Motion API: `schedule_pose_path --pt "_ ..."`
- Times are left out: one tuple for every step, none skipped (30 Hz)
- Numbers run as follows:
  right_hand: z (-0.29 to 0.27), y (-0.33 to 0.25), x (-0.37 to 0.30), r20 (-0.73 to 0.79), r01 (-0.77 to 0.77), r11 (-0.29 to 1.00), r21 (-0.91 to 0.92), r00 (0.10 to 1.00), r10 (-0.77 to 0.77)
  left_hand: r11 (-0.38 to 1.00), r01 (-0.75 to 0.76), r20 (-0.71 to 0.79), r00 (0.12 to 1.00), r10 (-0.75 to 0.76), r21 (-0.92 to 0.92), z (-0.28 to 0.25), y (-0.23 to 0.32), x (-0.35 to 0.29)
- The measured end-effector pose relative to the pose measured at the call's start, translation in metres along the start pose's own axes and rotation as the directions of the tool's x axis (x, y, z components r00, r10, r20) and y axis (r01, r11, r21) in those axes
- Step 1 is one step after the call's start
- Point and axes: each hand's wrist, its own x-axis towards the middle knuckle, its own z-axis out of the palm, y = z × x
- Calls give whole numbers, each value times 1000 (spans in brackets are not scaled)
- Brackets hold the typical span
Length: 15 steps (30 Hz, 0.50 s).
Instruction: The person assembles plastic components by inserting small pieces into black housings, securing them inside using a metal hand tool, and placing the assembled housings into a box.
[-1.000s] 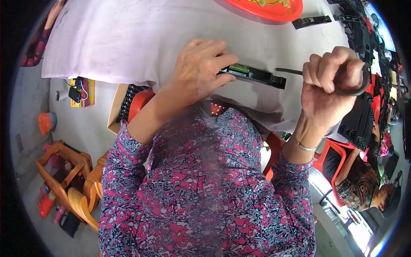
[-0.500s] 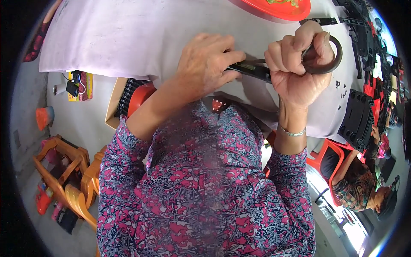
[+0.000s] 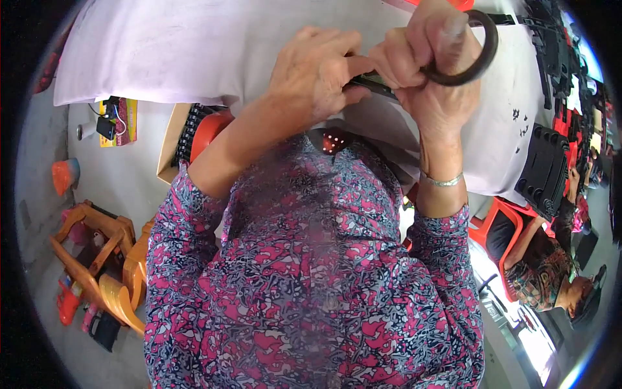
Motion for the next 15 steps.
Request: schedule_pose_path --pt "0 0 1 41 8 999 -44 999 -6 1000 -4 -5 1000 4 -3 2 -1 0" --pt "2 -1 0 -11 1 1000 -19 1000 -1 1000 -9 -11 1000 9 -6 3 -1 0" --pt "-1 -4 0 -5 4 1000 -22 1000 -4 1000 -10 -17 1000 10 -3 2 -1 -1" --pt "-7 -7 0 0 -43 998 45 999 43 1000 -2 -1 1000 2 -15 2 -1 -1" --pt "-12 -10 0 8 -90 990 111 996 89 1000 6 15 1000 -6 -26 1 0 -1" --pt "-14 -11 -2 3 -90 981 171 996 91 1000 5 12 1000 -4 -26 1 0 -1" --pt "-15 -13 -3 4 -89 982 169 996 90 1000 1 19 1000 -1 -16 1 -1 -2" --pt "-16 -17 -4 21 -86 981 174 996 84 1000 -3 27 1000 3 -6 1 -1 -2" --pt "-17 -20 -6 34 -79 981 178 997 75 1000 -7 29 1000 7 -8 0 0 -2" --pt "-17 -21 -7 41 -72 981 183 997 66 1000 5 34 999 -5 -4 -1 1 -2" --pt "-18 -22 -10 36 -70 981 182 997 64 1000 18 39 999 -18 1 -1 2 -2" --pt "-20 -22 -12 15 -61 981 186 998 60 1000 17 42 999 -17 1 -1 1 -2" --pt "-22 -21 -14 -7 -54 980 191 998 56 1000 9 33 999 -9 0 -1 1 -2" --pt "-27 -21 -15 -10 -47 980 196 999 50 1000 2 25 1000 -2 -2 -1 1 -3" --pt "-27 -22 -15 -14 -47 979 197 999 51 1000 1 29 1000 -1 -4 -1 0 -2"
